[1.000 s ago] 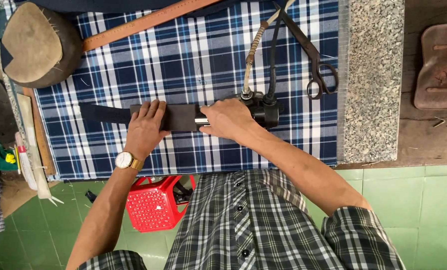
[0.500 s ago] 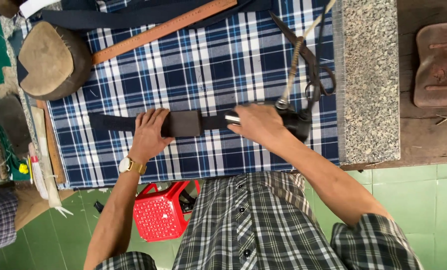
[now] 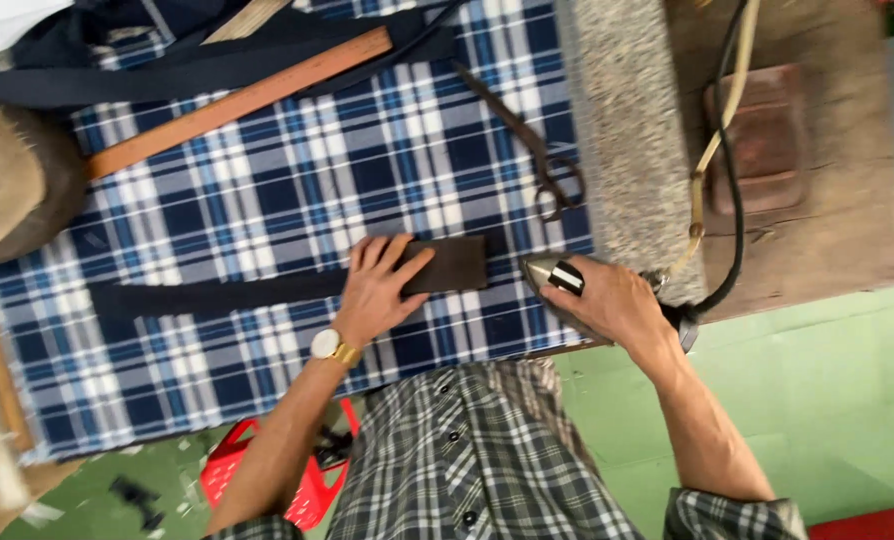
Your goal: The person irons a long strip of dark fabric on a plaid-covered worktable using a steam iron and a wooden pressing block. They repeatedly fold, press, and trim the fabric with scissors, then iron again to set the folds.
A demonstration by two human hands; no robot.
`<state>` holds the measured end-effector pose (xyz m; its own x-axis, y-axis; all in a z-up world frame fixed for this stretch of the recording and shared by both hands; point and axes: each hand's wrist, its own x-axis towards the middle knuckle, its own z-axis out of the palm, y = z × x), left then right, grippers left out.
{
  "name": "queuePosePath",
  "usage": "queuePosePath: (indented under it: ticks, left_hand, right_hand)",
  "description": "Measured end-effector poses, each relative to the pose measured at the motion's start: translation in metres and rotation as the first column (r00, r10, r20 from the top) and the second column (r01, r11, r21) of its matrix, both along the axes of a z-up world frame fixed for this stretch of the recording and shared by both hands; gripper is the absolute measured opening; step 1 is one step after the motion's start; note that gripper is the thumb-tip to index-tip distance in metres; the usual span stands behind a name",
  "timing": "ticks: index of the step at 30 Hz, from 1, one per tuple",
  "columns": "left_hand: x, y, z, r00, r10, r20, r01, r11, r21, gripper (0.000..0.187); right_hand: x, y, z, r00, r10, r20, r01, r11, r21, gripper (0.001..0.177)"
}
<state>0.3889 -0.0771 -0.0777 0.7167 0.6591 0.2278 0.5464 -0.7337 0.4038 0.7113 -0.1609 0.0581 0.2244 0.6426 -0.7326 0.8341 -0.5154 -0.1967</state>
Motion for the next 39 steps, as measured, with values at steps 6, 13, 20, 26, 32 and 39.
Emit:
queuePosePath:
  ticks: [6, 13, 20, 26, 32, 39]
  left_hand:
    - [-0.006, 0.003, -0.001, 0.998, -0.021, -0.067, 0.021, 1.000, -0.002, 0.060]
    - [-0.005, 0.007, 0.001, 0.998, 0.013, -0.069, -0.011, 0.999, 0.037, 0.059]
    - [-0.006, 0.008, 0.007, 0.995, -0.040, -0.087, 0.045, 0.997, 0.062, 0.065]
    - [-0.011, 0.010, 0.006, 0.995, -0.045, -0.089, 0.050, 0.998, 0.050, 0.069]
    - [-0.008, 0.009, 0.006, 0.995, -0.062, -0.084, 0.065, 0.997, 0.031, 0.068]
    - [-0.010, 0.007, 0.003, 0.990, -0.061, -0.127, 0.064, 0.998, 0.014, 0.069]
  right_hand:
    - [0.069, -0.020, 0.014, 0.965, -0.241, 0.100, 0.243, 0.970, -0.003, 0.054]
    - [0.168, -0.007, 0.014, 0.899, -0.313, 0.306, 0.259, 0.944, 0.205, 0.088]
    - [0.304, 0.022, -0.074, 0.825, -0.511, 0.240, 0.378, 0.816, 0.437, 0.062]
    - [0.376, 0.040, -0.170, 0.828, -0.493, 0.268, 0.369, 0.838, 0.402, 0.084]
    - [0.383, 0.014, -0.195, 0.785, -0.502, 0.363, 0.244, 0.789, 0.564, 0.088]
    - [0.161, 0.018, -0.121, 0.906, -0.100, 0.412, -0.386, 0.206, 0.899, 0.013]
